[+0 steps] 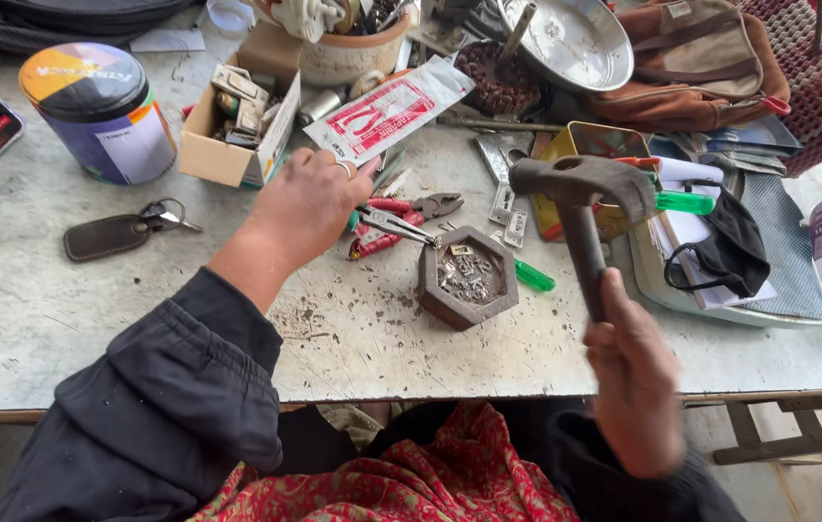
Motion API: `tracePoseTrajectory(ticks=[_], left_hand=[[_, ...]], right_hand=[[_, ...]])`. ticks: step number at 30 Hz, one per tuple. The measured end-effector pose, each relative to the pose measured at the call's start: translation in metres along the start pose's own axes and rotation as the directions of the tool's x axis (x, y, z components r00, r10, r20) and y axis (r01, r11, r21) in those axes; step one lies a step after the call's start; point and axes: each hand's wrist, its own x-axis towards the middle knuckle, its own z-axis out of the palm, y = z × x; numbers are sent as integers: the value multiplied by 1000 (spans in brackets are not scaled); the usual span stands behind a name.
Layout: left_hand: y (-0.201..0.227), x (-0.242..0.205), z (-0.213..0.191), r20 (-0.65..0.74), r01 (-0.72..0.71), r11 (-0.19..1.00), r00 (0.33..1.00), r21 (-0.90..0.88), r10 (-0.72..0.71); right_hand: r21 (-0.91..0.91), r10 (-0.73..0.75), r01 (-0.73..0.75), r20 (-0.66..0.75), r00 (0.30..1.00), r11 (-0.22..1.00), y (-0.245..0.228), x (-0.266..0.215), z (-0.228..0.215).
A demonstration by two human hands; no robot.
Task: The person uses pliers and a hammer to manipulate small metal components on a cluttered workbench. They repeatedly strike a small piece held in pliers, then switch to a different pair of pliers to continue shaping the item.
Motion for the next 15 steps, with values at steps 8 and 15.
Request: tracePoseTrajectory(ticks=[8, 15], left_hand=[[1, 2, -6, 3, 13, 999, 1000, -39, -13], [2, 3, -7, 62, 21, 1000, 998, -5, -20]], right_hand=[[-88, -118, 120, 21, 993, 989, 20, 1, -6], [-267, 150, -78, 259, 954, 960, -6, 12, 12]])
